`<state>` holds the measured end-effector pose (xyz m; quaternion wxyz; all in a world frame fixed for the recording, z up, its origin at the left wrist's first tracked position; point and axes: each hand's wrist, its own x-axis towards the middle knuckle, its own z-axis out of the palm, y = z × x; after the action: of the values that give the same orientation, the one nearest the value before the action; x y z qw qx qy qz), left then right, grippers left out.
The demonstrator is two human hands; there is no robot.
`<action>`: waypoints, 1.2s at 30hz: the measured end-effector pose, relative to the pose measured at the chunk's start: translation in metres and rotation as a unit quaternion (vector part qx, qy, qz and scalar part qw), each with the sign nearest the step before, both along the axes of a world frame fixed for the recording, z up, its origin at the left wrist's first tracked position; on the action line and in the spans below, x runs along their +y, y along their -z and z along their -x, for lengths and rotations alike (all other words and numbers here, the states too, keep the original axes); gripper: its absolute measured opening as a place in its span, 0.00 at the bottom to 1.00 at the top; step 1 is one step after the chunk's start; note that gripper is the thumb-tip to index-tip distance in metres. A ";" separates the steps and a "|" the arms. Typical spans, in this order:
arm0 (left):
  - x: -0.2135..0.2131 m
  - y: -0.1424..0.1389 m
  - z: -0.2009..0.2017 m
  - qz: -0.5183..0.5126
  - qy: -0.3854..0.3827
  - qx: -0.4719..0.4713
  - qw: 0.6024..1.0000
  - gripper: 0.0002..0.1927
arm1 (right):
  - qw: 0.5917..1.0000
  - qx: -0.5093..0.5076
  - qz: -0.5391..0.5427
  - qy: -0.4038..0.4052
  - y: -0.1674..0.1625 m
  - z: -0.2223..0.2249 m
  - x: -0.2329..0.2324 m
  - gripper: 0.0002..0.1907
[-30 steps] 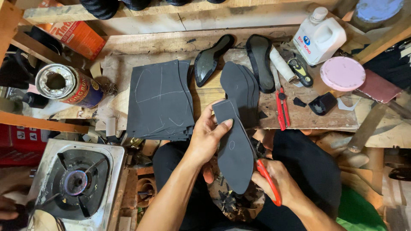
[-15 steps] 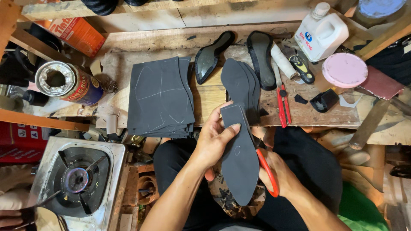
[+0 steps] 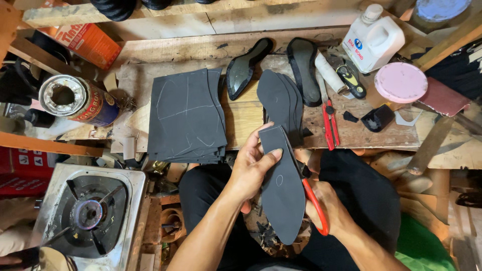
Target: The person cuts black insole material into shoe shapes using red-handled scissors, following a white outline. After cutting, the person stacks the finished insoles and compares them to existing insoles on a shelf.
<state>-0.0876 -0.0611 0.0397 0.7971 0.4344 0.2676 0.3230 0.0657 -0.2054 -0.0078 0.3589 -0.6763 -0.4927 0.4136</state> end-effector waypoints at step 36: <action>0.028 -0.040 0.038 -0.047 0.193 0.317 0.927 0.16 | 0.986 -0.006 0.080 -0.143 -0.026 -0.030 -0.011 0.11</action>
<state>-0.1260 -0.0335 0.0798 0.6964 0.5946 0.4013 0.0204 0.0955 -0.2166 0.0181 0.2372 -0.6281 -0.5519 0.4946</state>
